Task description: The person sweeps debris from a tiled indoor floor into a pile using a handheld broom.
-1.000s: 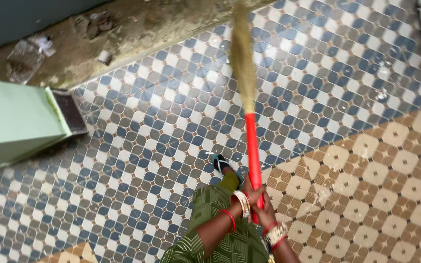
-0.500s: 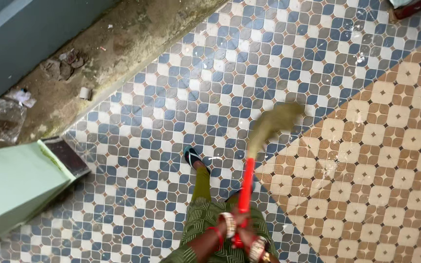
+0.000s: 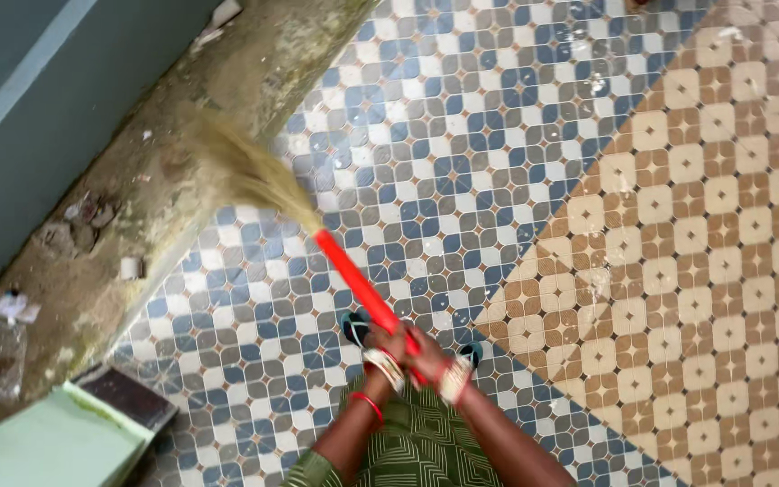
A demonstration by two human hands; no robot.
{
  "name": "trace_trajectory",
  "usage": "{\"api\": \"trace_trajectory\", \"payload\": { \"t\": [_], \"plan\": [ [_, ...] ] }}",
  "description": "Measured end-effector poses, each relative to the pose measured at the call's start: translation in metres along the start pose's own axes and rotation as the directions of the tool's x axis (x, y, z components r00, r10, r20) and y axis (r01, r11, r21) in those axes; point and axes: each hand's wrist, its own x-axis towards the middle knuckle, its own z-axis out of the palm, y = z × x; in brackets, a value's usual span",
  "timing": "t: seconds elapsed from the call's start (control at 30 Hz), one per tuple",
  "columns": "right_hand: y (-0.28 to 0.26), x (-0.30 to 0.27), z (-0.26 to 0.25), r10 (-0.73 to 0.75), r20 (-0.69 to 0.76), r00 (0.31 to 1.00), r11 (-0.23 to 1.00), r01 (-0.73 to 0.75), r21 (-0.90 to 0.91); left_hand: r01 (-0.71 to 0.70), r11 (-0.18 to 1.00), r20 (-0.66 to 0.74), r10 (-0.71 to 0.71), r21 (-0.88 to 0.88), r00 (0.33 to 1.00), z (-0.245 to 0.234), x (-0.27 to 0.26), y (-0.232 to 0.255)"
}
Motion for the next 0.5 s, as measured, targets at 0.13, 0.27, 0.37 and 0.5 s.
{"api": "trace_trajectory", "payload": {
  "t": [0.13,0.27,0.37,0.5],
  "plan": [
    [0.048,-0.100,-0.017,-0.169,-0.319,0.933,0.962,0.086,-0.258,-0.172,0.877,0.286,0.323,-0.448,0.902,0.054,-0.092,0.013],
    [0.056,-0.118,-0.026,0.352,-0.473,0.808,0.930,-0.243,0.277,-0.283,0.953,0.611,0.290,-0.111,0.736,0.087,-0.099,0.037],
    [0.048,-0.081,-0.038,0.466,-0.460,0.756,0.811,-0.158,0.564,-0.303,0.945,0.761,0.285,-0.122,0.582,0.098,-0.070,0.058],
    [0.036,-0.031,-0.025,0.386,-0.126,0.914,0.755,-0.234,0.612,-0.187,0.970,0.639,0.044,0.158,0.768,0.057,-0.018,0.042]
  ]
}}
